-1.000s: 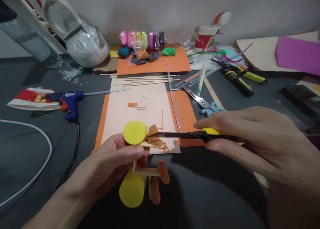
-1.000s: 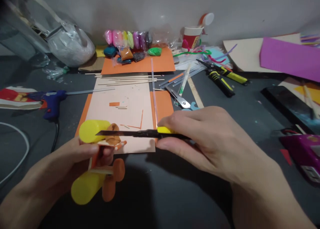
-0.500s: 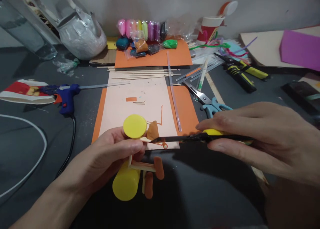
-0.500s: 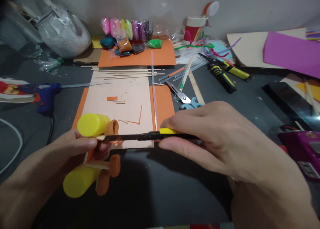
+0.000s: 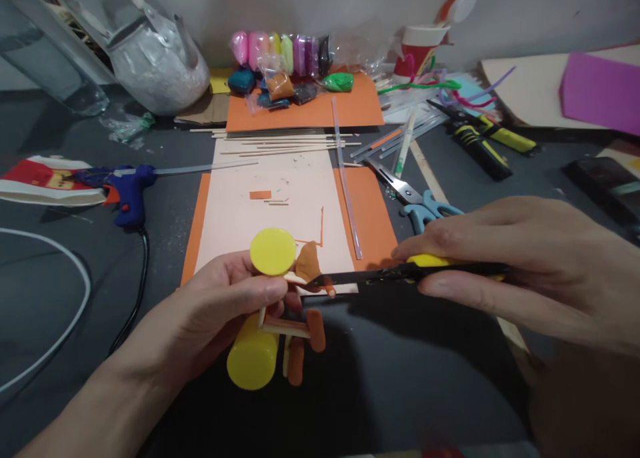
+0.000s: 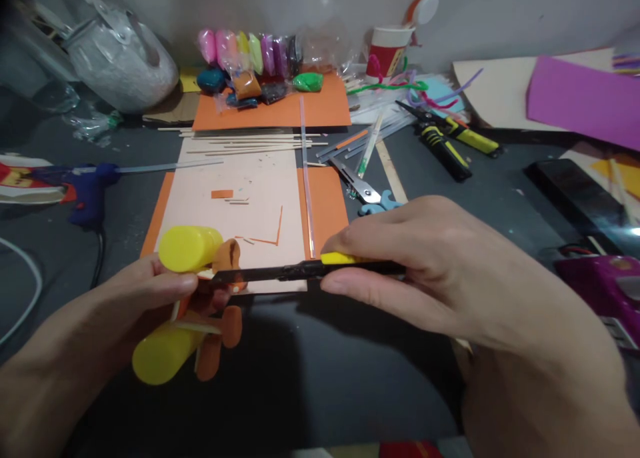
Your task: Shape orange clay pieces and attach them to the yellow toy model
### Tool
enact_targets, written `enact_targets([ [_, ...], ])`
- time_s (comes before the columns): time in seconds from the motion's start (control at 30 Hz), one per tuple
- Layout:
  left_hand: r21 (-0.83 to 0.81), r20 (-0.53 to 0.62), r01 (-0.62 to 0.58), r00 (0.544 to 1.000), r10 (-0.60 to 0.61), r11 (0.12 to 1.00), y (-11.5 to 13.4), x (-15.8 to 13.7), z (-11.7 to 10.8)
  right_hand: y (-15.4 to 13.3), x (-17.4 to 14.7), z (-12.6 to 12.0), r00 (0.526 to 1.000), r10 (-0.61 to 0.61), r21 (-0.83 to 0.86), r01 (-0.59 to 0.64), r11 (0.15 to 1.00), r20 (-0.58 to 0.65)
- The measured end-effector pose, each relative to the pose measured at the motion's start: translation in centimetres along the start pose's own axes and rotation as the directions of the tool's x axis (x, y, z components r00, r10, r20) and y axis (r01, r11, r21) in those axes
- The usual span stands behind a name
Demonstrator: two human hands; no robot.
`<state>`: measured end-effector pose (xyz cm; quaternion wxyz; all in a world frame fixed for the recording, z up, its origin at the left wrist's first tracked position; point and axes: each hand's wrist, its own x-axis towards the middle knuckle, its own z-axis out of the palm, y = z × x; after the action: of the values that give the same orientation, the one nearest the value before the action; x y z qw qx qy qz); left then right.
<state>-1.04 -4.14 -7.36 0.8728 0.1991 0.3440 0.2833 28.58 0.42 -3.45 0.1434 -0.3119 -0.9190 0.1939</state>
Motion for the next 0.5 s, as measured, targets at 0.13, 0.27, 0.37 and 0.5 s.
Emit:
enact_targets([
  [0.13, -0.042, 0.054, -0.001, 0.999, 0.003, 0.999, -0.09, 0.1, -0.14, -0.11, 0.2, -0.1, 1.0, -0.01, -0.035, 0.011, 0.999, 0.015],
  [0.27, -0.01, 0.027, -0.005, 1.0, 0.005, 1.0, -0.04, 0.04, -0.13, -0.12, -0.12, 0.0, 0.999, 0.031, -0.044, -0.031, 0.999, 0.009],
  [0.37, 0.043, -0.035, -0.013, 0.999, 0.014, 0.999, 0.16, -0.03, 0.04, -0.11, -0.32, 0.12, 1.0, 0.029, -0.069, -0.029, 0.997, -0.005],
  [0.5, 0.099, -0.098, -0.032, 0.994, 0.042, 0.995, 0.32, -0.02, 0.23, -0.1, -0.24, 0.27, 0.999, 0.028, -0.104, -0.03, 0.994, -0.023],
])
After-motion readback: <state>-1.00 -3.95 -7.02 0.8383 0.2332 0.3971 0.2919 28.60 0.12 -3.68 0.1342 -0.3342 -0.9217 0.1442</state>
